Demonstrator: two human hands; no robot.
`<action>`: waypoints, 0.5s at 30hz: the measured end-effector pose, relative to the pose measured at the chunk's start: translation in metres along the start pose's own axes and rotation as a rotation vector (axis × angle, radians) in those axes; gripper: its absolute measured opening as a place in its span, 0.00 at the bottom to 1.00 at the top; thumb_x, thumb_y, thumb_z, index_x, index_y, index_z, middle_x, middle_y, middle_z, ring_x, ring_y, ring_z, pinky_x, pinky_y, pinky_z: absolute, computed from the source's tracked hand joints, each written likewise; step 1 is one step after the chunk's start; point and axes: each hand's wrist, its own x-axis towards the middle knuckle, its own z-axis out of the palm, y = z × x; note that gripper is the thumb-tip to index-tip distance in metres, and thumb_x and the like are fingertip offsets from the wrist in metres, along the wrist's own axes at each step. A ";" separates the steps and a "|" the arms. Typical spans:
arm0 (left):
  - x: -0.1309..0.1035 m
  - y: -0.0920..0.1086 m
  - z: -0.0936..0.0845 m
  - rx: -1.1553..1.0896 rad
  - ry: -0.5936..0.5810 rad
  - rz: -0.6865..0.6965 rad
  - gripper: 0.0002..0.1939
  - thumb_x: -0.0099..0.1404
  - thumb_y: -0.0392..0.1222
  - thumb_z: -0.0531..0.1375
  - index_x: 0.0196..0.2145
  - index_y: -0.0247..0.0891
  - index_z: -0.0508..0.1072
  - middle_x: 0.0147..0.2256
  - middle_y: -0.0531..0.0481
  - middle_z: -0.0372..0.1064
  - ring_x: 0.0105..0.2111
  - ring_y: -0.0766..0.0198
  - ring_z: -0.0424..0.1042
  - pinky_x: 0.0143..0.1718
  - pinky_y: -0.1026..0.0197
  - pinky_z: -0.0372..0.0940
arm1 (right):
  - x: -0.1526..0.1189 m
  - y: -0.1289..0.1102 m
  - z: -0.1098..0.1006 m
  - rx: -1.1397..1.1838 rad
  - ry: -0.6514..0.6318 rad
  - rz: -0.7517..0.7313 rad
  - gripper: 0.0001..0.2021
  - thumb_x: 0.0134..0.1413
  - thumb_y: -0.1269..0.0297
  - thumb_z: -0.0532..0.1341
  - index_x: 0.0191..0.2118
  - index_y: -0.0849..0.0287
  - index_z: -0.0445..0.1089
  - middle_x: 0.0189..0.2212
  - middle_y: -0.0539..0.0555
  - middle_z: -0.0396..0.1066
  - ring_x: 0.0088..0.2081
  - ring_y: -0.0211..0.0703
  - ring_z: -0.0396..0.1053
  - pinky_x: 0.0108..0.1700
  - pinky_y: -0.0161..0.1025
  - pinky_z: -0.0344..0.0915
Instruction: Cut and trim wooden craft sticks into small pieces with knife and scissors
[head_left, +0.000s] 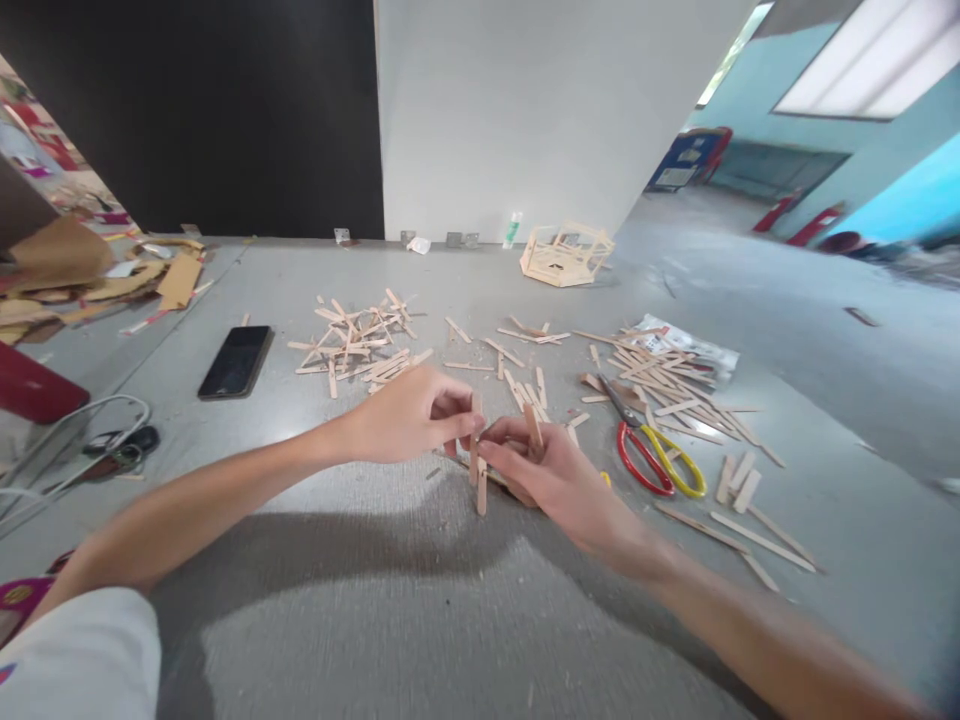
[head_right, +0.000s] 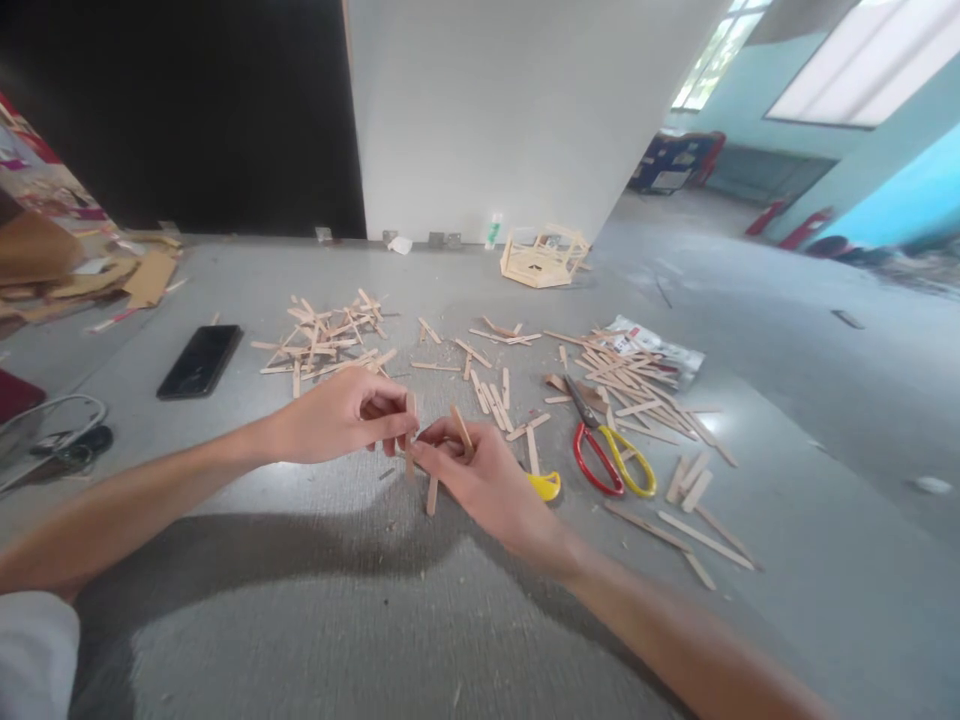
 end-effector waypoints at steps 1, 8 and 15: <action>0.001 -0.002 0.001 0.021 -0.016 0.005 0.12 0.69 0.37 0.57 0.28 0.34 0.72 0.25 0.50 0.73 0.26 0.68 0.72 0.29 0.66 0.65 | -0.001 0.003 0.002 0.028 0.005 0.010 0.20 0.55 0.44 0.64 0.32 0.59 0.71 0.18 0.43 0.52 0.20 0.31 0.44 0.21 0.35 0.39; 0.003 -0.013 0.010 0.173 -0.091 0.026 0.13 0.68 0.38 0.56 0.26 0.35 0.72 0.23 0.53 0.70 0.24 0.69 0.68 0.27 0.66 0.59 | -0.007 0.021 0.013 0.267 -0.057 0.120 0.13 0.56 0.52 0.63 0.33 0.58 0.68 0.18 0.41 0.50 0.19 0.30 0.40 0.21 0.35 0.38; 0.004 -0.018 0.014 0.205 -0.154 0.027 0.14 0.68 0.38 0.56 0.25 0.35 0.70 0.23 0.53 0.69 0.23 0.71 0.64 0.25 0.65 0.53 | -0.009 0.035 0.012 0.330 -0.111 0.150 0.09 0.56 0.58 0.62 0.34 0.58 0.68 0.18 0.40 0.49 0.20 0.30 0.39 0.22 0.36 0.36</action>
